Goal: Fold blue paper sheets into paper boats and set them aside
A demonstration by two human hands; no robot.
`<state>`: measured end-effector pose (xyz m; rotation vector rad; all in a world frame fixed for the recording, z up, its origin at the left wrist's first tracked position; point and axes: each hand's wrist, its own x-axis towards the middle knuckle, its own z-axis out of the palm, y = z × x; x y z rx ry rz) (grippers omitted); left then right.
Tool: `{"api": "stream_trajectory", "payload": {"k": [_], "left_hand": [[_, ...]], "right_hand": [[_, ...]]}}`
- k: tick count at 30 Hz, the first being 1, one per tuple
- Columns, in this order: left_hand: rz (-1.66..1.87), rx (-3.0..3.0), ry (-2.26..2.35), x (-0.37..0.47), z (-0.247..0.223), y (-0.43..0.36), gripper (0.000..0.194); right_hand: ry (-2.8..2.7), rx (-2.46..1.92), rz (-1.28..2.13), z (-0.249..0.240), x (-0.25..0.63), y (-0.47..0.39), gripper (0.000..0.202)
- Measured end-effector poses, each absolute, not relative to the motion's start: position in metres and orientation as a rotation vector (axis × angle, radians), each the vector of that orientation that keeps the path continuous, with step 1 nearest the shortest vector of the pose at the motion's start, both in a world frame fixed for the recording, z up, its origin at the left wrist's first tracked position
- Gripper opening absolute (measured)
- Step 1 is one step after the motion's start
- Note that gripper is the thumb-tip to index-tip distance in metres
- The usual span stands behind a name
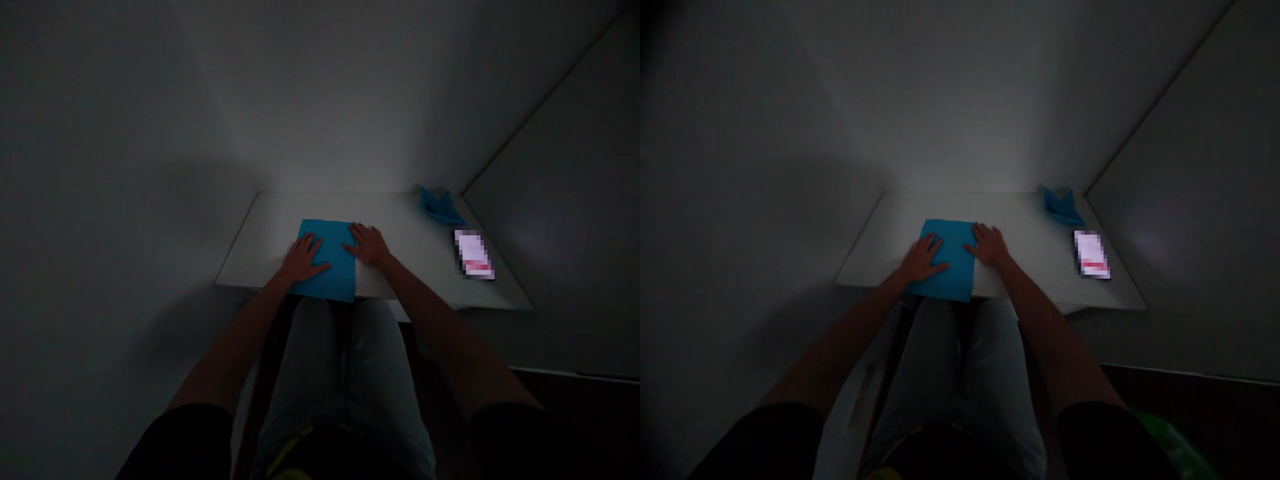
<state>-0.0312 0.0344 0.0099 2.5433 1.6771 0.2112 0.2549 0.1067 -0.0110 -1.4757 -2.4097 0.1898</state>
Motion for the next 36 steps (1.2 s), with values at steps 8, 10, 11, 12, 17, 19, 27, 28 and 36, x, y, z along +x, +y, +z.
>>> {"api": "stream_trajectory", "payload": {"k": [8,10,11,12,17,19,27,28,36], "left_hand": [[0.209,2.586,1.74,-0.112,0.035,0.036,0.062],[0.184,2.596,1.721,-0.127,0.038,0.031,0.049],[0.177,2.584,1.748,-0.131,0.038,0.027,0.046],[0.18,2.572,1.785,-0.132,0.036,0.022,0.047],[0.233,2.497,1.913,-0.127,0.016,-0.01,0.064],[0.239,2.51,1.888,-0.131,0.011,-0.015,0.067],[0.299,2.592,1.698,-0.169,0.009,0.005,0.066],[0.343,2.603,1.674,-0.167,0.01,0.009,0.065],[1.176,2.131,1.771,-0.029,0.004,0.009,0.069]], "right_hand": [[-2.252,-1.632,-0.04,0.002,0.335,0.094,0.075],[-2.189,-1.676,-0.1,0.012,0.373,0.096,0.07],[-2.142,-1.71,-0.14,0.016,0.391,0.098,0.068],[-2.096,-1.744,-0.176,0.02,0.408,0.101,0.066],[-1.974,-1.853,-0.224,0.021,0.46,0.118,0.056],[-1.979,-1.873,-0.219,0.016,0.466,0.121,0.055],[-2.121,-1.814,-0.296,0.014,0.451,0.111,0.046],[-2.159,-1.8,-0.321,0.017,0.444,0.107,0.043],[-2.363,-1.529,-0.15,0.02,0.346,0.041,0.043]]}}
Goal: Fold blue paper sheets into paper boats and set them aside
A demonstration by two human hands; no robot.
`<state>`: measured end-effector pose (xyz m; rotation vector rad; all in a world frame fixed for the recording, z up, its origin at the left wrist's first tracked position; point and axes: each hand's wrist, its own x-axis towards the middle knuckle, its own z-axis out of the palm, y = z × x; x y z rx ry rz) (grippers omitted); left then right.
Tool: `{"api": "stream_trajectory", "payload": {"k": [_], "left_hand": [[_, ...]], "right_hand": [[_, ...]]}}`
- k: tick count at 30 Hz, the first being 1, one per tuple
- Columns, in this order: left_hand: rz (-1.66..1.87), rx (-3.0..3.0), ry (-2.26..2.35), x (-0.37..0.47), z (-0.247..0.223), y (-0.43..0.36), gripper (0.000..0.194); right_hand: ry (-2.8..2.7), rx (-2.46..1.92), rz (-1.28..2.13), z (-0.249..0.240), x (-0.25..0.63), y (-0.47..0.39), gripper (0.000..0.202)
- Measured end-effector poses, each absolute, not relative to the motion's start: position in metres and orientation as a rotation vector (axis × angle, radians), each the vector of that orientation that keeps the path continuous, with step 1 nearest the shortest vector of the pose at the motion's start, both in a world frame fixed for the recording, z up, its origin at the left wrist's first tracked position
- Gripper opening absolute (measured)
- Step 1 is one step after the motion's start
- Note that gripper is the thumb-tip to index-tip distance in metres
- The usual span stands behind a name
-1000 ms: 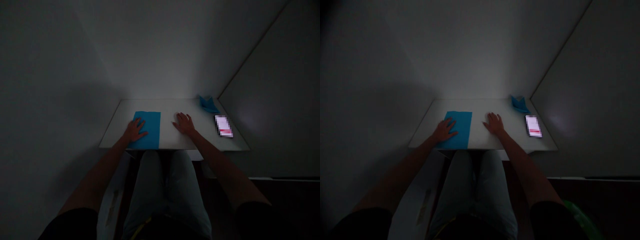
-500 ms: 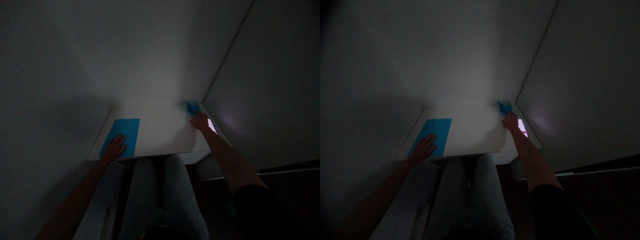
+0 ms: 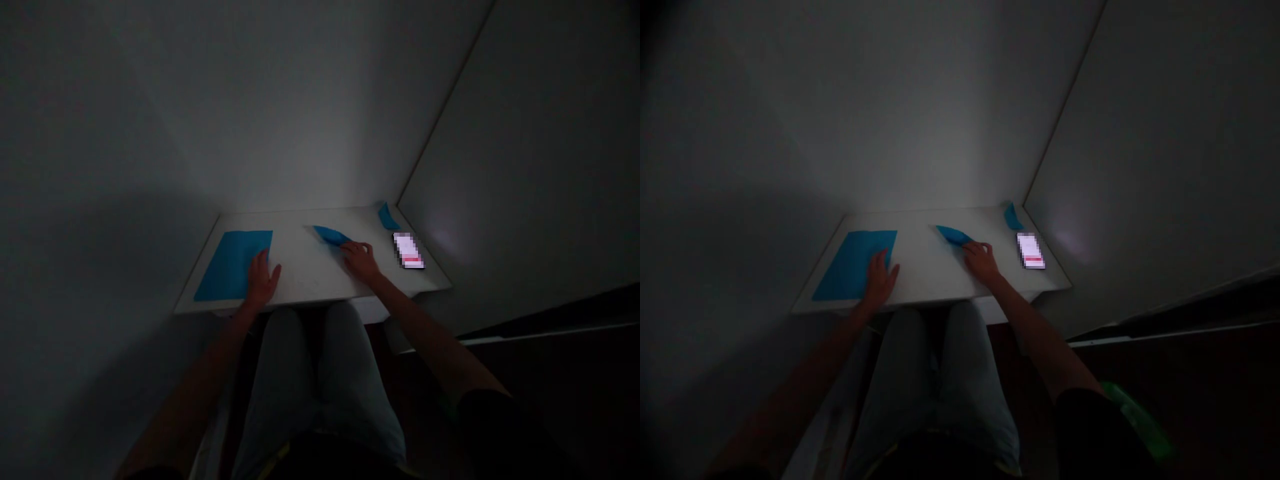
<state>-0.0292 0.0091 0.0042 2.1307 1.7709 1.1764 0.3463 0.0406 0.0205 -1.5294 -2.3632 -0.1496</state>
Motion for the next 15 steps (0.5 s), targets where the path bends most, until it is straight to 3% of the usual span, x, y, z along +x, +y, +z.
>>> {"api": "stream_trajectory", "payload": {"k": [4,10,15], "left_hand": [[1.361,1.938,1.626,0.027,-0.006,0.006,0.077],[1.479,1.765,1.575,0.021,-0.011,0.021,0.072],[1.37,1.726,1.485,0.018,-0.009,0.022,0.052]], "right_hand": [[-2.38,-1.304,0.041,0.005,0.306,0.015,0.04],[-2.399,-0.852,0.21,-0.004,0.276,0.01,0.028],[-2.357,-0.914,0.226,0.001,0.272,0.007,0.023]]}}
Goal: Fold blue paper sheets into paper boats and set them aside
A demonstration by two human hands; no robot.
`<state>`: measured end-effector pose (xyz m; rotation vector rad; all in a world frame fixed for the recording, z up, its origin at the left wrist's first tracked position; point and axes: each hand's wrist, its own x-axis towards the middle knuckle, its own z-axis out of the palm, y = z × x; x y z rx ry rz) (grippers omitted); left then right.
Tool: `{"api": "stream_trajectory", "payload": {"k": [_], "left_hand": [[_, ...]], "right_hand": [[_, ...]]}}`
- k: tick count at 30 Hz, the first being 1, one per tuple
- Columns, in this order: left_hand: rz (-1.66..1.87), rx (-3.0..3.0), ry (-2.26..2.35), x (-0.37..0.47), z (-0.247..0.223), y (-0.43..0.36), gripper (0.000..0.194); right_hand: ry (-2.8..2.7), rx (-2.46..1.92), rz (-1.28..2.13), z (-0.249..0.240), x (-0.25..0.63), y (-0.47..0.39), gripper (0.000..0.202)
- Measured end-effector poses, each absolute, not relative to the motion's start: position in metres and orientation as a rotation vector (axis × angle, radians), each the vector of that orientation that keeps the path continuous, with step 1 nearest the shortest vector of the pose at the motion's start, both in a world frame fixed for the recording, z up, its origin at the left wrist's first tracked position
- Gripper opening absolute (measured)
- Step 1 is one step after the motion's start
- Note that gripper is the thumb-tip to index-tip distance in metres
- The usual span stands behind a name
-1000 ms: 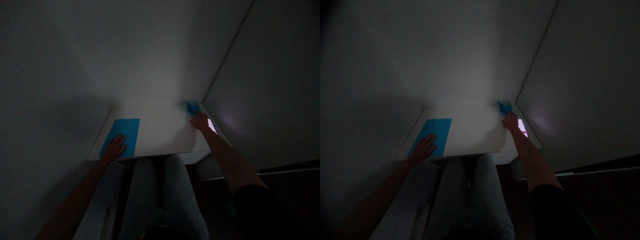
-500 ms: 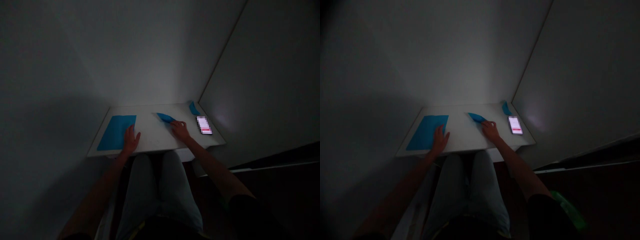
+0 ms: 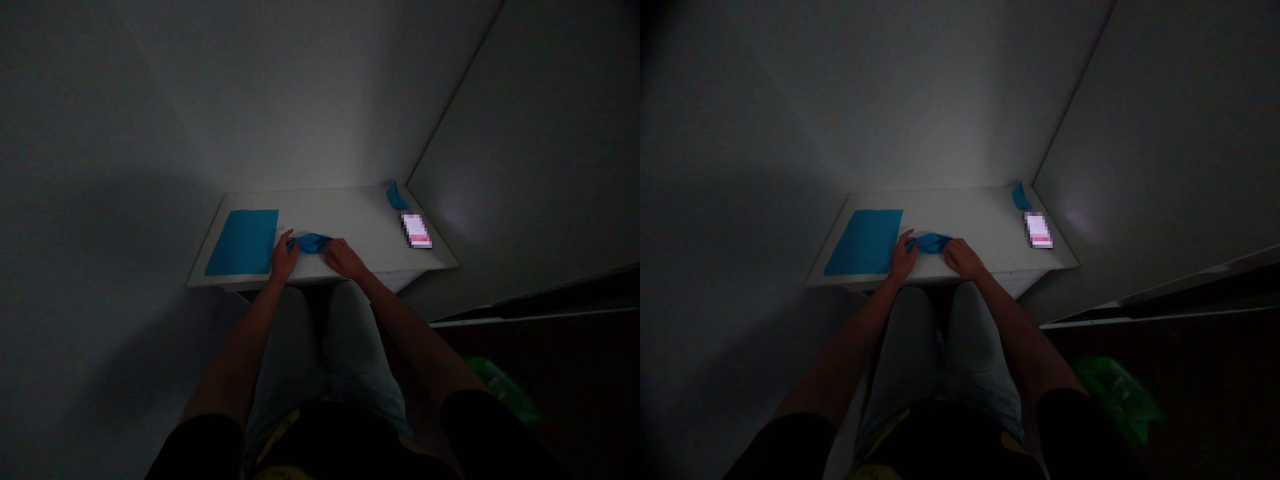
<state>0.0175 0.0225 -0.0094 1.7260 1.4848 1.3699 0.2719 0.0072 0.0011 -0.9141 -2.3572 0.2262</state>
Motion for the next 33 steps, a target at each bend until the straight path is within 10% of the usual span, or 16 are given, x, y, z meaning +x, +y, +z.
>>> {"api": "stream_trajectory", "payload": {"k": [10,33], "left_hand": [[1.319,1.903,1.459,0.019,0.001,0.015,0.022],[1.215,1.875,1.301,0.027,0.008,0.006,0.023]], "right_hand": [[-2.027,-1.453,-0.01,0.002,0.269,0.005,0.037],[-1.648,-1.551,0.509,-0.003,0.254,0.01,0.037]]}}
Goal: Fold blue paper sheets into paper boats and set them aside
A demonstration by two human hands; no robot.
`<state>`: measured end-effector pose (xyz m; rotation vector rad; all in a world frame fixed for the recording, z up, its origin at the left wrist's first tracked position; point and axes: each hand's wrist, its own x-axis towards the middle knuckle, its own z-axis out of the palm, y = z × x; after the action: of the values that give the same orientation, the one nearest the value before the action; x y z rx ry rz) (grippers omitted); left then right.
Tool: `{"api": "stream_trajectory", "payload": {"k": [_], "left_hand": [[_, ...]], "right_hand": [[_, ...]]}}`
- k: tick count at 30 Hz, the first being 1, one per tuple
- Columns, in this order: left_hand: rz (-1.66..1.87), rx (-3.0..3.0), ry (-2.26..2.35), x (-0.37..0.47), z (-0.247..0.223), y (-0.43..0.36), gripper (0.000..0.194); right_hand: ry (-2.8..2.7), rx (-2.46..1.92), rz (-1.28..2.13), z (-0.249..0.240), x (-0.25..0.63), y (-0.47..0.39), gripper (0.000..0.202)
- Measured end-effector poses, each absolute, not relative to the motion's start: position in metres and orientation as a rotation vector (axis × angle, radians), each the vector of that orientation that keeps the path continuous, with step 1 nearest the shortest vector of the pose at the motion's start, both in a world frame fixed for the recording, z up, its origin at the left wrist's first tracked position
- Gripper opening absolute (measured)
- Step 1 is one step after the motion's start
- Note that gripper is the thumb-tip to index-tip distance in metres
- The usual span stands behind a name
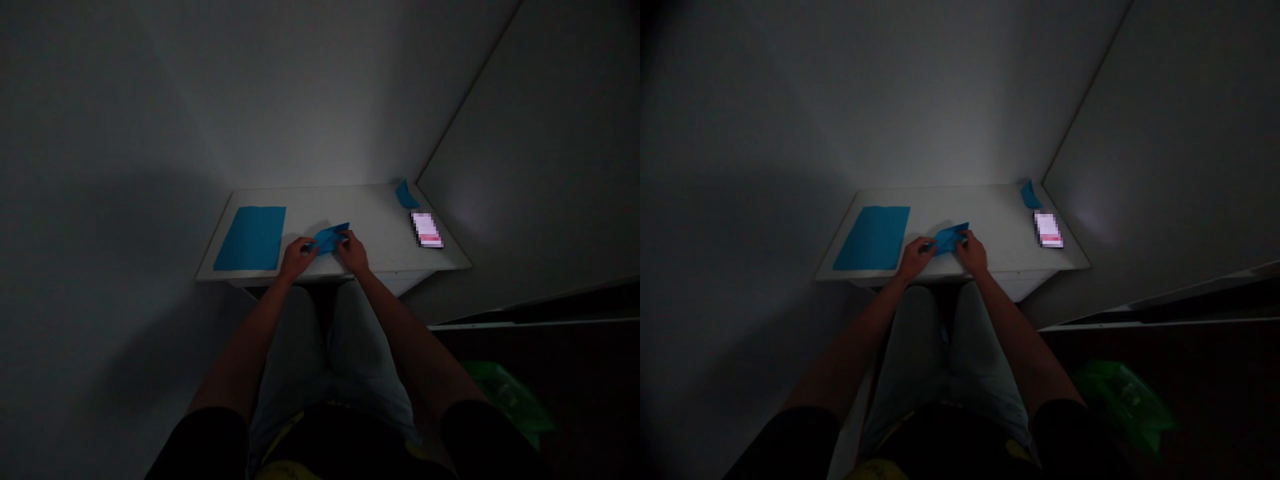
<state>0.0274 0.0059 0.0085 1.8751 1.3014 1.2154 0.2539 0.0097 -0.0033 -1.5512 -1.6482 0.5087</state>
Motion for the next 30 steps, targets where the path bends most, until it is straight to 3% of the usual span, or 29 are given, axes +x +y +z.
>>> {"api": "stream_trajectory", "payload": {"k": [20,30], "left_hand": [[1.136,1.419,1.208,0.034,0.003,0.023,0.056],[1.126,1.434,1.126,0.034,0.006,0.019,0.047]], "right_hand": [[-1.897,-1.398,0.617,0.009,0.253,-0.008,0.049],[-1.687,-1.358,0.495,-0.001,0.254,0.01,0.056]]}}
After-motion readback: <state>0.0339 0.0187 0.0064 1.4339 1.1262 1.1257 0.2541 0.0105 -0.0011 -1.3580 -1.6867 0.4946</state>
